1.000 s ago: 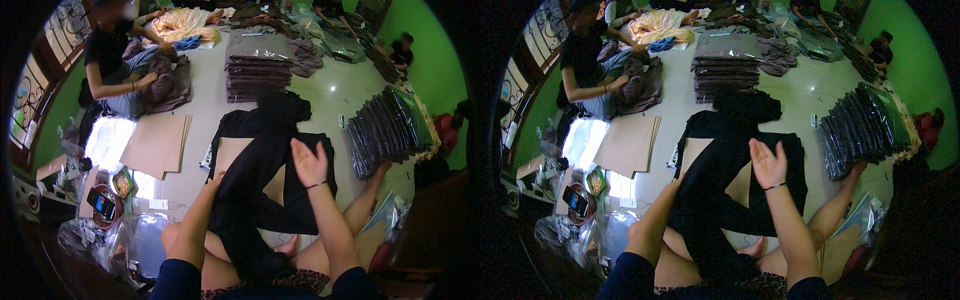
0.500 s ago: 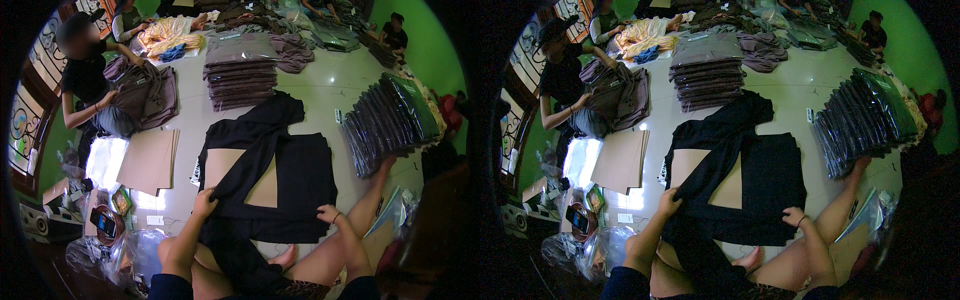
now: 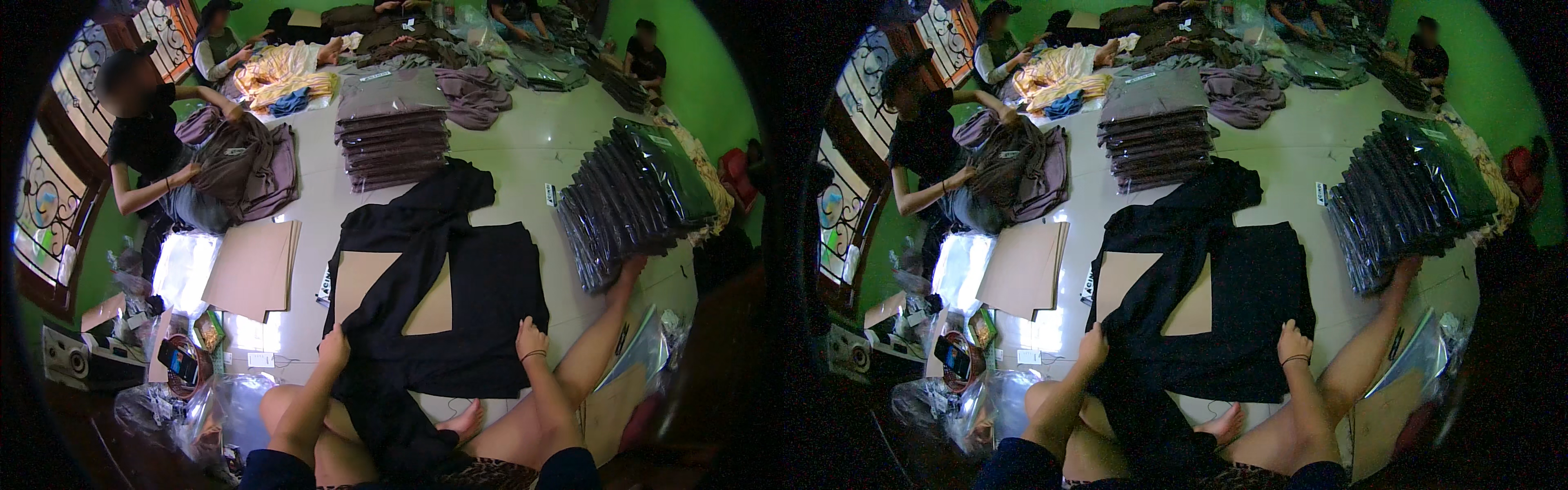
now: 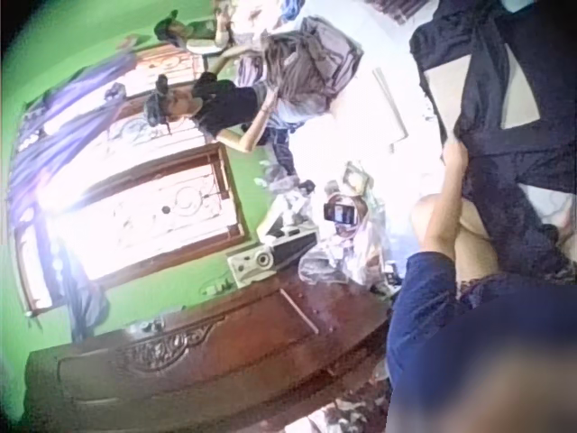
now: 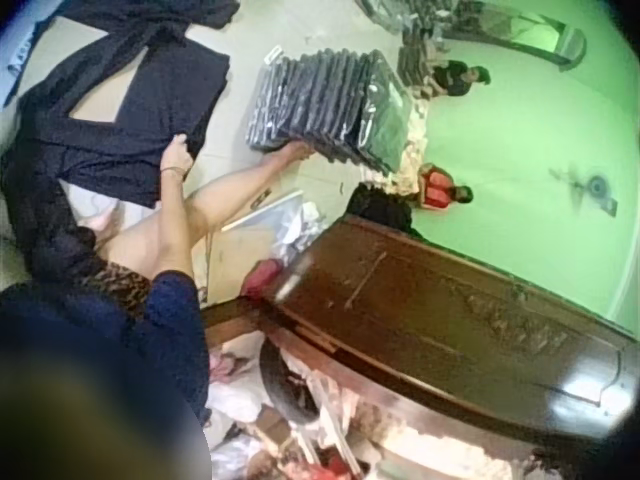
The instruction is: The person folds a black long-sleeved shirt using a cardboard template, places it into a clear plastic bag, and stacks it with other packaged items. The person repeats this process for multiple shirts.
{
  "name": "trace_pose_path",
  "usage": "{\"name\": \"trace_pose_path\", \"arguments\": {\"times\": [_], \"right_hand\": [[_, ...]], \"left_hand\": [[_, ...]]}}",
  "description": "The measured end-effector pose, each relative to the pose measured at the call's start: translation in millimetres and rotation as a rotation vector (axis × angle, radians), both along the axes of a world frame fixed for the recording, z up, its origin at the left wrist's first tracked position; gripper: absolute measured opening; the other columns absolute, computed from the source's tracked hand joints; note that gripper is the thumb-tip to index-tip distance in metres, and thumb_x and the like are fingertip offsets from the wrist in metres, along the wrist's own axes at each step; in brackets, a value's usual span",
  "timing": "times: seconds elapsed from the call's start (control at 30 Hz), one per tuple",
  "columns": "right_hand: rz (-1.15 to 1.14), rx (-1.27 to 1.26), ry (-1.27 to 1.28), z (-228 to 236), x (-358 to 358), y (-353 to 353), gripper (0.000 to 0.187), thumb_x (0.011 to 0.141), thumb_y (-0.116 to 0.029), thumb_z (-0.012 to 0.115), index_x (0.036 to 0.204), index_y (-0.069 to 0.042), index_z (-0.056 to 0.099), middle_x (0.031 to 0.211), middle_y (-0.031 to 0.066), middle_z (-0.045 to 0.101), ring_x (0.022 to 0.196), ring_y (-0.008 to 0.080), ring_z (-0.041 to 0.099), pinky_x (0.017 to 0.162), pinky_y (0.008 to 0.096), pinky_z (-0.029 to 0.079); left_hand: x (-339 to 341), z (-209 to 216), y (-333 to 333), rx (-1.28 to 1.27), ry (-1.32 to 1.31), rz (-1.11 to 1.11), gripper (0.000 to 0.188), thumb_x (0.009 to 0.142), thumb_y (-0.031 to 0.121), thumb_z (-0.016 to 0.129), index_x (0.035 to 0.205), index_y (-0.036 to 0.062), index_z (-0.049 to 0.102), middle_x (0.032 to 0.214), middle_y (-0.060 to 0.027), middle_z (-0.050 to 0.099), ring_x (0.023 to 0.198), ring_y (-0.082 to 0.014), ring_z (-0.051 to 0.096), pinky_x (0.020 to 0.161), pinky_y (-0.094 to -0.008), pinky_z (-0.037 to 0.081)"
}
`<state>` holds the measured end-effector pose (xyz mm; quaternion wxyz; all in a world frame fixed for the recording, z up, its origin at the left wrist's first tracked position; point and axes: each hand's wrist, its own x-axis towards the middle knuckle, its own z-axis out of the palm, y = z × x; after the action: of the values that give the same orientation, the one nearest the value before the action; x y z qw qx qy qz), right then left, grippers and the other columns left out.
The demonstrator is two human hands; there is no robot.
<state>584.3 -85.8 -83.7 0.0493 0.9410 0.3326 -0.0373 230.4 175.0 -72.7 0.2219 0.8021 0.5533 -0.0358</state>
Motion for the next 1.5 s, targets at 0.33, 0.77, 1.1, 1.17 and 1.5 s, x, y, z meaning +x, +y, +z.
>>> {"name": "trace_pose_path", "arguments": {"times": [0.33, 0.77, 1.1, 1.17, 1.5], "right_hand": [[-0.087, -0.173, 0.176, 35, 2, -52, 0.032, 0.090, -0.031, 0.044, 0.111, -0.007, 0.044, 0.092, 0.0155, 0.060, 0.079, 0.0305, 0.061, 0.072, 0.0451, 0.046], [-0.115, 0.491, 0.627, 13, 8, 129, 0.055, 0.084, -0.037, 0.052, 0.120, 0.005, 0.046, 0.121, 0.0209, 0.048, 0.110, 0.0341, 0.046, 0.095, 0.0371, 0.035], [-1.133, 1.148, 0.885, -80, 79, 229, 0.043, 0.075, -0.021, 0.059, 0.109, 0.005, 0.053, 0.110, 0.0182, 0.056, 0.097, 0.0322, 0.057, 0.081, 0.0468, 0.046], [-0.989, 1.238, 1.050, -67, 98, 232, 0.038, 0.076, -0.020, 0.058, 0.104, 0.005, 0.053, 0.104, 0.0182, 0.059, 0.094, 0.0316, 0.058, 0.083, 0.0470, 0.046], [-0.403, 1.423, 1.760, 87, 43, 65, 0.059, 0.079, -0.039, 0.056, 0.128, -0.009, 0.040, 0.129, 0.0116, 0.041, 0.124, 0.0274, 0.034, 0.105, 0.0425, 0.022]], "left_hand": [[-24, 7, -42, -0.114, 0.099, -0.217, 0.024, 0.081, 0.013, 0.050, 0.099, -0.0014, 0.047, 0.092, -0.0222, 0.056, 0.084, -0.0391, 0.059, 0.071, -0.0445, 0.049], [0, -5, -18, 0.012, -0.341, -0.243, 0.040, 0.072, 0.020, 0.067, 0.101, -0.0002, 0.049, 0.102, -0.0190, 0.049, 0.097, -0.0369, 0.048, 0.084, -0.0406, 0.042], [4, -8, -4, -0.033, -0.382, -0.225, 0.034, 0.072, 0.016, 0.066, 0.095, -0.0007, 0.048, 0.092, -0.0202, 0.052, 0.089, -0.0376, 0.051, 0.078, -0.0432, 0.044], [4, -11, 0, -0.050, -0.397, -0.225, 0.033, 0.071, 0.014, 0.066, 0.094, -0.0003, 0.048, 0.091, -0.0204, 0.052, 0.090, -0.0380, 0.051, 0.077, -0.0434, 0.044], [-9, 18, -8, 0.262, -0.354, -0.601, 0.036, 0.056, 0.008, 0.064, 0.089, 0.0052, 0.052, 0.096, -0.0111, 0.050, 0.098, -0.0287, 0.047, 0.086, -0.0426, 0.036]]}}
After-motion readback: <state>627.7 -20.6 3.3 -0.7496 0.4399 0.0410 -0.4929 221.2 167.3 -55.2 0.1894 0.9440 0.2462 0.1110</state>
